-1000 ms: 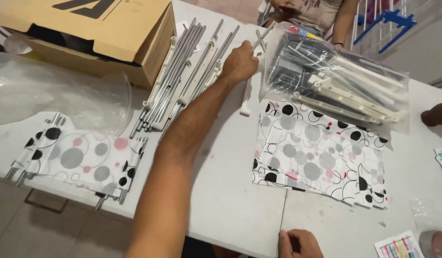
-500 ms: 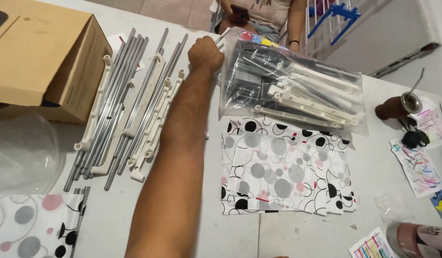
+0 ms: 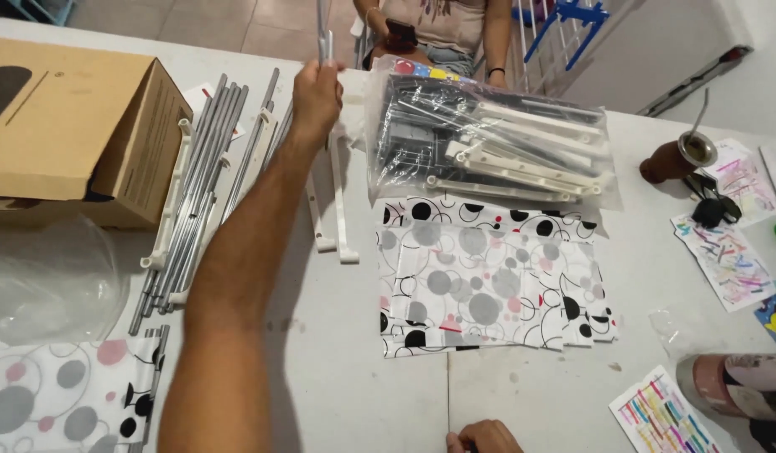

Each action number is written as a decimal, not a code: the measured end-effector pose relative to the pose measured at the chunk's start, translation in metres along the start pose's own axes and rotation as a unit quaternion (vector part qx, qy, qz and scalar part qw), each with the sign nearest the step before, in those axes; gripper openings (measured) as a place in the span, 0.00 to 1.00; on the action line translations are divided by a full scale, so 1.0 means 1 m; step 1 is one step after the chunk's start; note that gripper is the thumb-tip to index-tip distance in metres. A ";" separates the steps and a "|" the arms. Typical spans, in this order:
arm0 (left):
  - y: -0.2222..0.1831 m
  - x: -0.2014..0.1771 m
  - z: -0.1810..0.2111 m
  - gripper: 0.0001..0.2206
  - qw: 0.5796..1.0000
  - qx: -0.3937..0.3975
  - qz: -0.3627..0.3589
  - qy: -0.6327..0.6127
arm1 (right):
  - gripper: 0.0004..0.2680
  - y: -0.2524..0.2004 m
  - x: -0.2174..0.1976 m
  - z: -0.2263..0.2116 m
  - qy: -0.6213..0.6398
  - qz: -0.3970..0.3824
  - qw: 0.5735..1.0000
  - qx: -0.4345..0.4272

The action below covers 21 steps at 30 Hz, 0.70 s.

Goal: Assembling a multi-tier organizer shelf by sliding metal rods into fabric panels and marking components.

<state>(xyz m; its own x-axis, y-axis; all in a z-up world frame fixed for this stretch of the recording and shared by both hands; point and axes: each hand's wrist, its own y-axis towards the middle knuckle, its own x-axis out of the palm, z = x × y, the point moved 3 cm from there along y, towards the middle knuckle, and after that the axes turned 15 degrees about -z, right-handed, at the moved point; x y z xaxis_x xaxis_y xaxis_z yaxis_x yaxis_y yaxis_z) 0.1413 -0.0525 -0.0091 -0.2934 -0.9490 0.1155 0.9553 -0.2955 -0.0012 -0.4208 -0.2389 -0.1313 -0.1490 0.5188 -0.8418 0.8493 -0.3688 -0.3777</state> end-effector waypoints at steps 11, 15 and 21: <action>-0.375 0.101 -0.013 0.18 0.750 -0.113 -0.490 0.430 | 0.18 -0.018 -0.029 -0.024 0.180 0.100 0.941 -0.267; -0.424 0.134 -0.049 0.18 0.579 -0.044 -0.527 0.621 | 0.25 -0.011 -0.038 -0.014 0.419 -0.020 0.863 -0.283; -0.422 0.164 -0.036 0.11 0.546 0.102 -0.525 0.645 | 0.19 -0.035 -0.063 -0.047 0.225 0.012 0.902 -0.368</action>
<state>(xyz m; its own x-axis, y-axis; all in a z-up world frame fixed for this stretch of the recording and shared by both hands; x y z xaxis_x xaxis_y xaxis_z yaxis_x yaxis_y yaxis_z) -0.3116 -0.0872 -0.0254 -0.3374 0.4046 -0.8500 0.1829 -0.8575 -0.4808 -0.4176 -0.2225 -0.0473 -0.0467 0.8394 -0.5415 0.9805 0.1421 0.1356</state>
